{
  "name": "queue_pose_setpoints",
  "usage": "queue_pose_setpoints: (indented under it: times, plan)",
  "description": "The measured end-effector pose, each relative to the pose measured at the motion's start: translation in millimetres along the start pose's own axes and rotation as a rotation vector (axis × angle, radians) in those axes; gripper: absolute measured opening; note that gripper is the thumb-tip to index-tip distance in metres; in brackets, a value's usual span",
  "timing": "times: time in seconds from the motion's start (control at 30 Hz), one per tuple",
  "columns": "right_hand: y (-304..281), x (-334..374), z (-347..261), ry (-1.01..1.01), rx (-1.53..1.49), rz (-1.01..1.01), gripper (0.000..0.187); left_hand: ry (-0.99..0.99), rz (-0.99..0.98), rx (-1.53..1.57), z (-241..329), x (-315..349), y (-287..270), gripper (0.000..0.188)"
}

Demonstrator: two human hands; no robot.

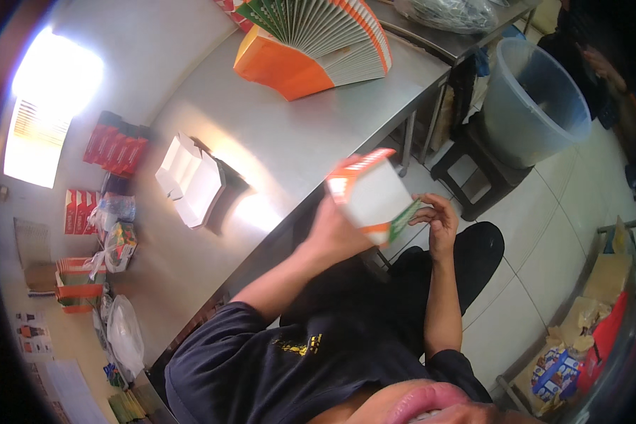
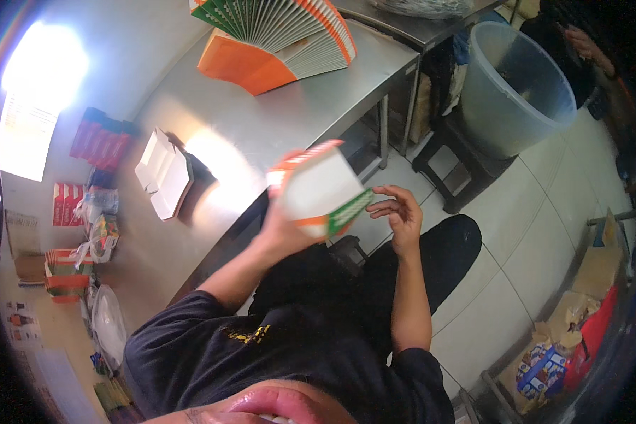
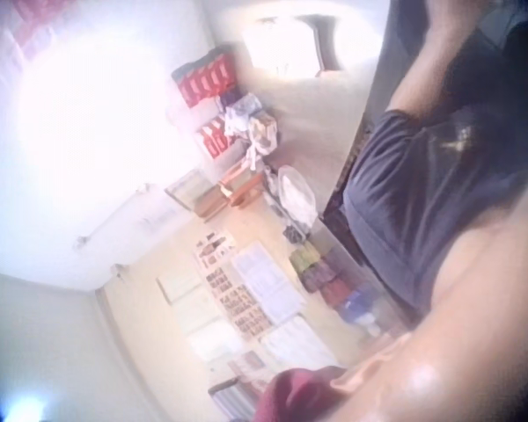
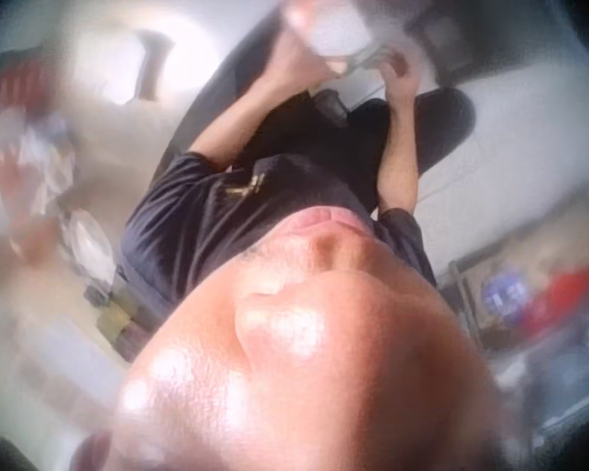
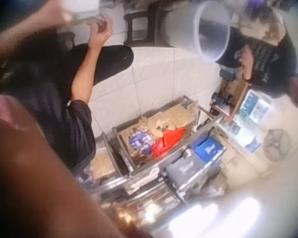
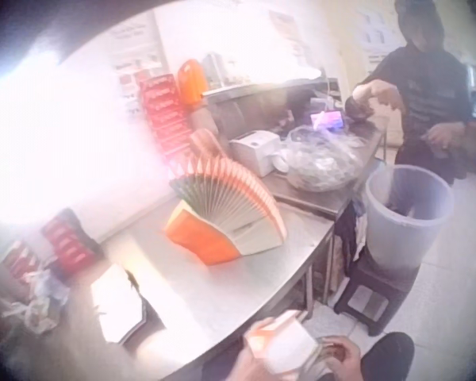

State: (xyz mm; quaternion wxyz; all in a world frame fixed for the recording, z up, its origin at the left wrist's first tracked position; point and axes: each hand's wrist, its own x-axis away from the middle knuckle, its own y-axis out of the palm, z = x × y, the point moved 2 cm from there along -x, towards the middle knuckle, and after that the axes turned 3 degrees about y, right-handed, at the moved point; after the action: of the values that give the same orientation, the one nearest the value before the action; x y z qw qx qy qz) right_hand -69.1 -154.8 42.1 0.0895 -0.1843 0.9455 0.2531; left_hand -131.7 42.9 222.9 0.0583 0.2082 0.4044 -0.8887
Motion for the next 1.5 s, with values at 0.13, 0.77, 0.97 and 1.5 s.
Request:
queue_pose_setpoints:
  times: [0.13, 0.77, 0.97, 1.5]
  plan:
    - [-11.8, -7.1, 1.5, 0.092, 0.115, 0.067, 0.068, -0.257, 0.056, -0.081, -30.6, 2.7, -138.3, 0.073]
    - [1.5, -25.3, 70.3, 0.582, 0.597, -0.18, 0.046, 0.019, -0.436, 0.169, -188.7, -248.0, -256.3, 0.081]
    - [-7.0, -28.2, 78.3, 0.555, 0.58, -0.164, 0.045, -0.298, -0.45, 0.065, -149.6, -250.1, -242.1, 0.094]
    - [6.3, -34.8, 81.1, 0.557, 0.616, -0.201, 0.05, -0.086, 0.04, 0.279, -196.4, -248.0, -186.3, 0.065]
